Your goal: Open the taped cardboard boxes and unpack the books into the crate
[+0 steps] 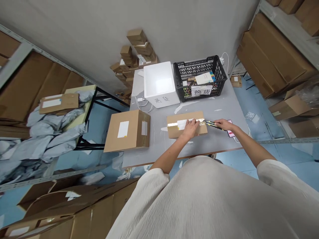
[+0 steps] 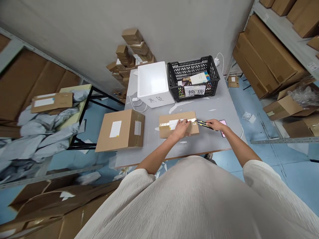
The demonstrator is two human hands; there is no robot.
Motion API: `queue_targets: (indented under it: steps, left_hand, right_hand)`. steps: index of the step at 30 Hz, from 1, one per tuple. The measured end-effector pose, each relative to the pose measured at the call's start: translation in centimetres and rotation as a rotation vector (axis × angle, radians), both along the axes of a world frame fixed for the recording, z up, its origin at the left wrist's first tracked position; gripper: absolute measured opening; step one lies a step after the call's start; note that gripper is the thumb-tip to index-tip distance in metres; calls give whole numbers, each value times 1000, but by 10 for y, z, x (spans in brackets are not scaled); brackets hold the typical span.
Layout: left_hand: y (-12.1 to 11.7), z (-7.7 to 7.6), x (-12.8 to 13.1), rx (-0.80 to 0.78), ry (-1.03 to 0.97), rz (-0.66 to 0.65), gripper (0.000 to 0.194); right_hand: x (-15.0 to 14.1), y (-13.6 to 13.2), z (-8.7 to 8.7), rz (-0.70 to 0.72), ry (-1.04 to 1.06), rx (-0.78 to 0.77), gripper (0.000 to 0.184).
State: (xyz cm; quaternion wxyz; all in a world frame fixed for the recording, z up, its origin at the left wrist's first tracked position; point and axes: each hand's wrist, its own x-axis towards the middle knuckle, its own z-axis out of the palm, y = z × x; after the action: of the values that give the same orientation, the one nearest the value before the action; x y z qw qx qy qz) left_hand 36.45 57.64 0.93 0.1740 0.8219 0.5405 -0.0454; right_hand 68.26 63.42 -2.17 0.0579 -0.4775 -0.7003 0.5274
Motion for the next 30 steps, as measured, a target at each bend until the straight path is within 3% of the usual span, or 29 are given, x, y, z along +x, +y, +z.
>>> queue_targets:
  steps: [4,9,13,16,23,27,30]
  left_hand:
    - [1,0,0,-7,-16,30,92]
    - [3,0,-3,-3,-102,29,105]
    - [11,4,-7,50,-191,148,75]
    - [21,4,-10,87,-191,226,66]
    - [43,-13,-15,12,-121,194,83]
    - [56,-15,-16,-67,-66,184,91]
    - [55,-15,-21,-43,-68,143,86]
  right_hand:
    - [12,-3,4,11,4,-28,51]
    - [17,-6,8,-186,53,-43,45]
    - [11,-10,16,-287,84,-47,46]
    - [6,-16,27,-235,52,80,46]
    - [-7,-30,45,-4,-181,462,44]
    - [-11,-31,42,85,-302,534,46]
    - [-10,-28,38,107,-320,551,46]
